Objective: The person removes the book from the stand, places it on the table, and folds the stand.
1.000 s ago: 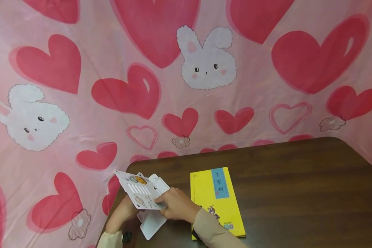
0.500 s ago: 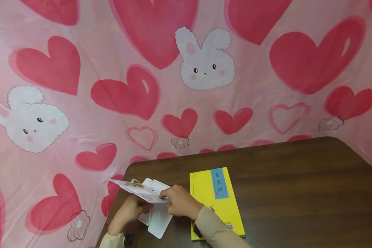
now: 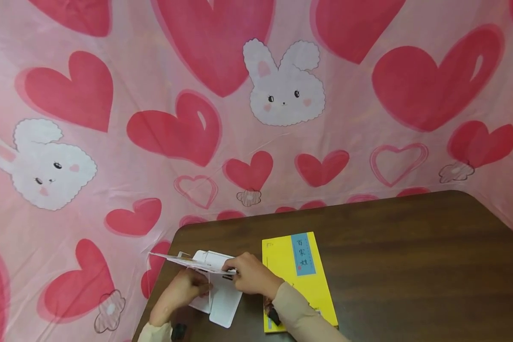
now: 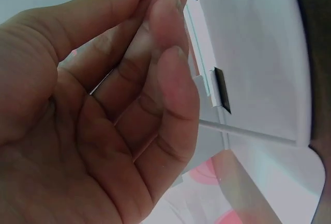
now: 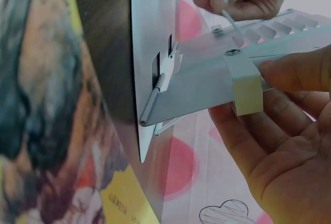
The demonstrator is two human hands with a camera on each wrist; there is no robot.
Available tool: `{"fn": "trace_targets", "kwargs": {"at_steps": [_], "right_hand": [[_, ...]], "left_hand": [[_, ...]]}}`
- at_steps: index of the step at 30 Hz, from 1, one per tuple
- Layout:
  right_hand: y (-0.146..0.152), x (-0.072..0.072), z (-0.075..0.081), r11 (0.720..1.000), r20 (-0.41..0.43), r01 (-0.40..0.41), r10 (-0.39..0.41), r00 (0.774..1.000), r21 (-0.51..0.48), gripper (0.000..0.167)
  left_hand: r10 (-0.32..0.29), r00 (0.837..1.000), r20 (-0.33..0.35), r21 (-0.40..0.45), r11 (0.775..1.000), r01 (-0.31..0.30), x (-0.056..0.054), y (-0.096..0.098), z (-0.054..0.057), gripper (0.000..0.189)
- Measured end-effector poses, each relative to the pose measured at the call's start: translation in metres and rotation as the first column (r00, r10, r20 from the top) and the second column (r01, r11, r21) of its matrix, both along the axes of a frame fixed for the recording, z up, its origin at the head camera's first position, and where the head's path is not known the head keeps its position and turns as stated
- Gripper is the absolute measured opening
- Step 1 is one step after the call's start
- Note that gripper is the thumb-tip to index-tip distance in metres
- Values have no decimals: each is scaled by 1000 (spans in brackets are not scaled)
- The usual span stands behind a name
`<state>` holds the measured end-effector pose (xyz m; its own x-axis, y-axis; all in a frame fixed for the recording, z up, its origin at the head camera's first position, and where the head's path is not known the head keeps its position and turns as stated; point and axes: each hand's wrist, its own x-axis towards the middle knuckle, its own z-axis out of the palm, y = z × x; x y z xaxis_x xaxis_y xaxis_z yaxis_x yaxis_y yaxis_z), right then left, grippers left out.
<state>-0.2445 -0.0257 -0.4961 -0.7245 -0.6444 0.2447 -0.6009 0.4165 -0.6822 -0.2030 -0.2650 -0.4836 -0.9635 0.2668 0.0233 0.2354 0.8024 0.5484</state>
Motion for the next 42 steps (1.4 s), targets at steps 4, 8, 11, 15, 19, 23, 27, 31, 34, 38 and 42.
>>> {"fn": "trace_targets", "kwargs": {"at_steps": [4,8,11,15,19,23,27,31,34,38,42], "right_hand": [[2,-3,-1,1000,25,-5,6,1000,-26,31],[4,-7,0,999,42,0,2,999,-50,28],[6,-10,0,999,63,16,-13,998,-48,26],[7,-14,-1,997,83,41,-36,996,-61,31],[9,-17,-3,993,106,56,-46,993,-100,35],[9,-18,-3,991,142,62,-45,989,-119,35],[9,-18,-3,991,168,65,-45,985,-115,35],[10,-17,-3,990,179,63,-40,983,-126,35],[10,-17,-3,989,183,55,-29,983,-137,34],[10,-17,-3,989,191,52,-26,981,-137,35],[9,-18,-3,991,189,54,-30,982,-126,36]], "left_hand": [[-23,999,26,4,1000,23,-1,-2,3,20],[-45,998,45,15,999,45,0,-4,5,19],[-51,997,66,20,999,49,0,-5,7,19],[-45,993,107,37,998,42,-1,-4,9,18],[-30,992,125,45,999,25,-2,-4,9,15],[-8,993,118,38,999,4,-2,-2,7,14],[14,993,116,38,999,-19,-1,0,4,14],[60,993,97,11,998,-62,-1,5,1,13],[86,995,46,-32,996,-84,-1,10,-4,11],[92,996,-8,-72,993,-92,-1,16,-8,7],[99,995,-17,-101,990,-101,-1,20,-9,8]]}}
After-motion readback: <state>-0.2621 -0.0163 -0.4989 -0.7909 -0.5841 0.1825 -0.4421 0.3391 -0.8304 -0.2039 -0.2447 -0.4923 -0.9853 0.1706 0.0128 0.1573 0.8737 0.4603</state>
